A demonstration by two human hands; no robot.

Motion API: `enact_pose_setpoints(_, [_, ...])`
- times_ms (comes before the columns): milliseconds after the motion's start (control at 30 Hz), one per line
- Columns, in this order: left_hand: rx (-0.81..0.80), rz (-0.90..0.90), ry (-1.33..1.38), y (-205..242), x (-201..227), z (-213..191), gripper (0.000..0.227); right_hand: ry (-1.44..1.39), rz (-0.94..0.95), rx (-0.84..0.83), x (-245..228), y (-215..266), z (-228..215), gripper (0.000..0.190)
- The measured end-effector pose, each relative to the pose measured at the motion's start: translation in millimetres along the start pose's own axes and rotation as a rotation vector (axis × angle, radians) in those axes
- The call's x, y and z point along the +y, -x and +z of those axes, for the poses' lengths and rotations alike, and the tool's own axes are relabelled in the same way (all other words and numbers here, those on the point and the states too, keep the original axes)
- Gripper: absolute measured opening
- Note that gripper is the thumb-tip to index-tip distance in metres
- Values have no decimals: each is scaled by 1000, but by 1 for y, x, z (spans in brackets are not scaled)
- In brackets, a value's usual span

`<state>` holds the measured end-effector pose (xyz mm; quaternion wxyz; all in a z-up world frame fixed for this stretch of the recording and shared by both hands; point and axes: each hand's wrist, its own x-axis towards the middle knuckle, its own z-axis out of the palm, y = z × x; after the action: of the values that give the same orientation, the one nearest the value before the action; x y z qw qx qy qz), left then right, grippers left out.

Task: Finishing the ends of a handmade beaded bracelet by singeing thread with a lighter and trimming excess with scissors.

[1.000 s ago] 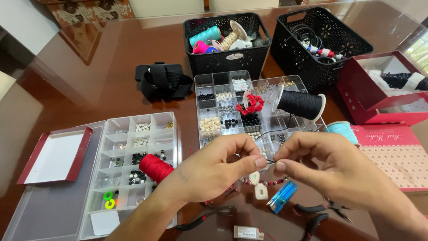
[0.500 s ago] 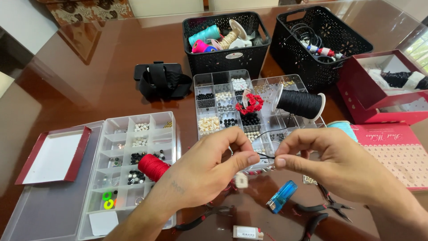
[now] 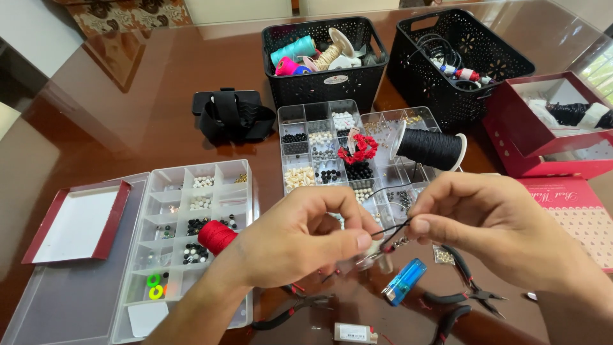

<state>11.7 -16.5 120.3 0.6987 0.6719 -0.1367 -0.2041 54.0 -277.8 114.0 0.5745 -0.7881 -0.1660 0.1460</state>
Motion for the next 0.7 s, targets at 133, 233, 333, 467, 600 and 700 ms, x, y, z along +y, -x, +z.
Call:
enact_pose_setpoints(133, [101,-178,-351,-1,23,9,15,-49,-92,-86,-1,2,2,10])
enact_pose_setpoints(233, [151,-112,-457,-3,10,11,42,-57,-89,-131,-1,3,3,10])
enact_pose_setpoints(333, [159,157,-452,-6,-4,13,55,-89,-88,-179,1,3,3,9])
enact_pose_setpoints(467, [106,-25,-301,-8,2,19,30,-85,-77,-173,3,4,3,8])
enact_pose_setpoints(600, [32,-35,6,-15,-21,17,12,-82,-124,-198,-2,3,2,11])
enact_pose_setpoints(700, [-82,84,224,-17,-30,15,9,-66,-143,-184,0,4,1,10])
